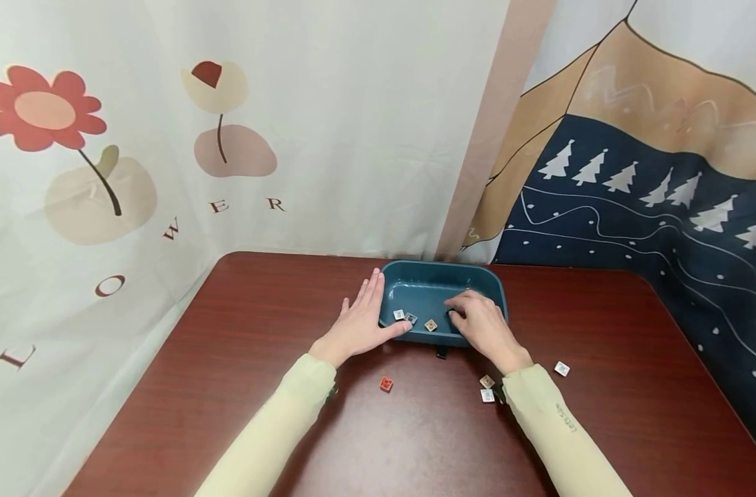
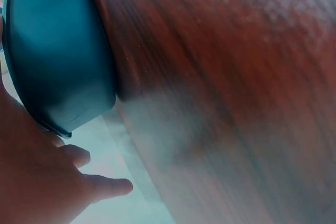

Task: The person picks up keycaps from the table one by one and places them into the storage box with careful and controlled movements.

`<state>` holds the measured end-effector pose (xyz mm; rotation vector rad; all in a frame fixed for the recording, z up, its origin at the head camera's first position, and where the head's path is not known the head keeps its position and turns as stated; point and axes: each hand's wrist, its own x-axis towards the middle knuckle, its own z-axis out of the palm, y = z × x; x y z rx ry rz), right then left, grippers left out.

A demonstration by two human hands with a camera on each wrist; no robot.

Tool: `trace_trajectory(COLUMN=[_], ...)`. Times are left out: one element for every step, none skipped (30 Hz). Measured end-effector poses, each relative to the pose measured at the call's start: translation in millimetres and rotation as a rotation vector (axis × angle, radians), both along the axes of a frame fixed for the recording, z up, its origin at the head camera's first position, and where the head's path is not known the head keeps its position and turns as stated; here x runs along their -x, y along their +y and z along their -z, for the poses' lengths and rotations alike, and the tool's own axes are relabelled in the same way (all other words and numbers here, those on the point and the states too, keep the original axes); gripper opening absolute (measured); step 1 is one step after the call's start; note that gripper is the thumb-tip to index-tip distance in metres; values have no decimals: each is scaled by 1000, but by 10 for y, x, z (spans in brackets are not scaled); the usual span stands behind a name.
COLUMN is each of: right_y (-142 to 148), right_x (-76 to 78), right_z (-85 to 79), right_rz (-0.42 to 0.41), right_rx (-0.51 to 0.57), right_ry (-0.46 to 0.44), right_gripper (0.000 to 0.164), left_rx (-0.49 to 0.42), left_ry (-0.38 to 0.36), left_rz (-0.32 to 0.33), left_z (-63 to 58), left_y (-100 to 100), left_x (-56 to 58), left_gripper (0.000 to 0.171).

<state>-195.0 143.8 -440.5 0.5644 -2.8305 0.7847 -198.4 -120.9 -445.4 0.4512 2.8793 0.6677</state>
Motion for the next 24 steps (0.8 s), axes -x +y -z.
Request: trace_trajectory(right_y=[-1, 0, 2, 5, 6, 7, 6, 4, 0, -8, -17, -28, -41, -55, -72, -88, -106, -123, -142, -161, -179, -198, -218, -240], right_x=[0, 0, -2, -5, -9, -17, -24, -38, -54, -77, -102, -130, -164, -202, -242, -288, -333, -380, -427, -472, -519, -562, -604, -643], right_z=[-1, 0, 0, -1, -2, -6, -7, -14, -21, -33, -46, -62, -79, -96, -112, -131, -146, -158, -167, -173, -180, -182, -181, -177], right_rz=[3, 6, 9, 12, 14, 15, 12, 8, 3, -3, -14, -26, -39, -52, -67, -82, -97, -112, -127, -142, -156, -171, -188, -205], right_rx=[3, 6, 9, 13, 17, 22, 26, 30, 31, 32, 30, 28, 24, 20, 18, 18, 21, 26, 33, 42, 49, 55, 58, 57], right_ry=[-1, 2, 8, 16, 26, 39, 56, 75, 100, 127, 160, 194, 229, 263, 298, 326, 351, 372, 390, 405, 417, 426, 432, 439], right_gripper=[23, 24, 25, 26, 27, 28, 29, 30, 30, 31, 31, 30, 29, 28, 26, 24, 22, 20, 18, 17, 16, 16, 17, 17], left_rx=[-5, -6, -8, -3, 3, 5, 8, 13, 13, 14, 14, 14, 15, 14, 14, 17, 18, 17, 16, 14, 13, 12, 12, 13], left_ry=[3, 9, 13, 14, 15, 18, 18, 18, 16, 17, 19, 22, 20, 21, 20, 19, 16, 13, 11, 9, 7, 7, 8, 10], left_rz=[0, 1, 2, 2, 2, 4, 6, 7, 8, 10, 11, 11, 12, 12, 12, 12, 12, 12, 12, 12, 11, 11, 10, 9], left_z=[-2, -3, -6, -7, -8, -8, -8, -10, -13, -10, -12, -10, -11, -10, -9, -7, -7, -6, -8, -8, -6, -5, -4, -4], left_y=[-2, -3, -3, -3, -2, -1, 1, 4, 7, 9, 11, 12, 12, 12, 10, 8, 5, 3, 2, 1, -1, -2, -3, -3], left_x=[-2, -2, -4, -5, -4, -3, -1, 0, 1, 4, 5, 8, 8, 10, 9, 9, 6, 6, 3, 1, -1, -3, -4, -7], left_gripper=[117, 118, 118, 118, 117, 117, 117, 116, 116, 116, 117, 117, 117, 117, 117, 117, 117, 117, 117, 116, 116, 116, 116, 117])
